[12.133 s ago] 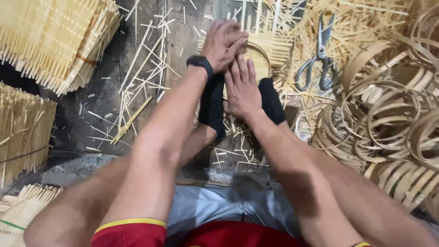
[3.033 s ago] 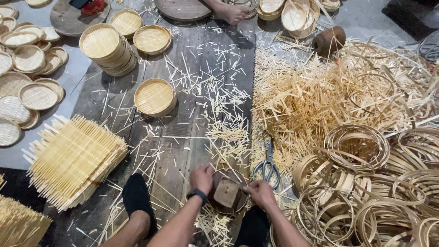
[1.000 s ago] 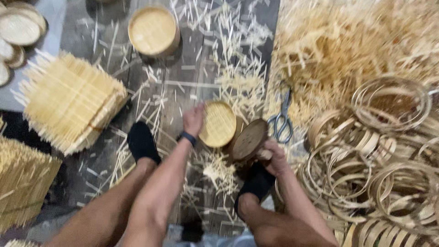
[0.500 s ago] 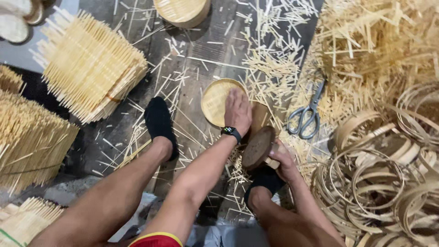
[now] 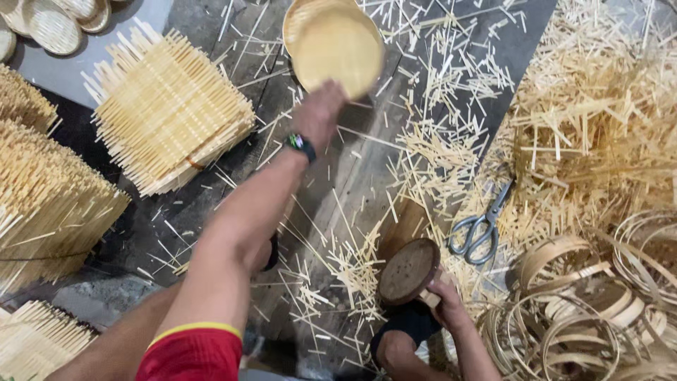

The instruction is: The person assembles small round bamboo trays by placing a woven bamboo mat onto a wooden mold, trimming the excess mat with shears, and then removing the finished tray. The process is repeated multiple times.

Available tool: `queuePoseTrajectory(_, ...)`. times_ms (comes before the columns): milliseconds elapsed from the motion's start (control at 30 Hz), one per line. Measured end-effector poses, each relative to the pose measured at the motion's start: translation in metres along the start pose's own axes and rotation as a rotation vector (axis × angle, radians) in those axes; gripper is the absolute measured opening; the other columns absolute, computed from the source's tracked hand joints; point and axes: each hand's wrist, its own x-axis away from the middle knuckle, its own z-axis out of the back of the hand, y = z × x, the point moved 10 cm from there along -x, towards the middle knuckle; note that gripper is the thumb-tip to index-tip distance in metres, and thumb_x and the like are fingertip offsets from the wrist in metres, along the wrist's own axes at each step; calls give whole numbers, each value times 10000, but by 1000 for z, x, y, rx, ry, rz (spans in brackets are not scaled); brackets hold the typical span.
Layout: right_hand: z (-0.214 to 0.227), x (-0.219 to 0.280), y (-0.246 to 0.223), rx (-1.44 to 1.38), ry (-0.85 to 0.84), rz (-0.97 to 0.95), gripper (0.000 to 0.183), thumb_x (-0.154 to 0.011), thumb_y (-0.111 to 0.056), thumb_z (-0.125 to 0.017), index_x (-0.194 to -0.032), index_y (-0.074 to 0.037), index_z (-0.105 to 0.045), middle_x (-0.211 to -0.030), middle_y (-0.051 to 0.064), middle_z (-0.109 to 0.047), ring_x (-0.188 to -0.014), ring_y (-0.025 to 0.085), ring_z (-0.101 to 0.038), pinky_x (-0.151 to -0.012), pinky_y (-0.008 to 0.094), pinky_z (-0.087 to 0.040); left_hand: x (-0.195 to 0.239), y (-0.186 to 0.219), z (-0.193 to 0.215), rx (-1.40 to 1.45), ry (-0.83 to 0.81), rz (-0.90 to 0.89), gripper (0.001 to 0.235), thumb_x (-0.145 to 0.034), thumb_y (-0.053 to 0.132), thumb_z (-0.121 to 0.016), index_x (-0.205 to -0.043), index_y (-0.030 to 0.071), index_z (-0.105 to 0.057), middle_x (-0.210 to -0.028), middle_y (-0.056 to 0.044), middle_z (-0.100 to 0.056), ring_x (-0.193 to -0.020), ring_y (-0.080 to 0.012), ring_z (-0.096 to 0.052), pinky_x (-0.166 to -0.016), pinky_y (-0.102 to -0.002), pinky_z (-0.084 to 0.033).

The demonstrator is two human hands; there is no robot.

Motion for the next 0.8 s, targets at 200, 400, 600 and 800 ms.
queuePoseTrajectory(200, 28, -1, 16, -3, 74, -83, 607, -818, -188, -654, -1370, 31, -529, -1224, 160, -681, -1110, 285, -666, -962, 444, -540, -69, -68, -15, -50, -65, 109, 265, -776, -5, -647, -1028, 36, -715, -1229, -170, -703, -1208, -365, -618, -1018, -438, -506)
queuePoseTrajectory(400, 31, -1, 17, -14, 44, -74, 598, -810, -208, -645, -1334, 61, -540, -1179, 196, -691, -1053, 312, -690, -907, 455, -567, -64, -65, -37, -31, -58, 143, 205, -774, -21, -616, -933, 40, -731, -1135, -149, -722, -1127, -343, -646, -962, -426, -525)
queuePoseTrajectory(600, 26, -2, 13, -5, 71, -73, 587, -817, -210, -651, -1328, 60, -547, -1181, 196, -683, -1056, 309, -681, -915, 444, -561, -76, -68, -33, -54, -184, 202, 222, -766, -16, -612, -949, 41, -724, -1090, -150, -707, -1083, -344, -644, -968, -441, -519)
queuePoseTrajectory(800, -12, -11, -4, -134, -63, 0, 549, -878, -202, -632, -1350, 60, -530, -1252, 200, -655, -1128, 329, -647, -987, 481, -514, 1, 51, -16, 236, -119, 308, 303, -903, 115, -604, -1189, 20, -630, -1126, -257, -639, -1007, -422, -622, -837, -555, -504)
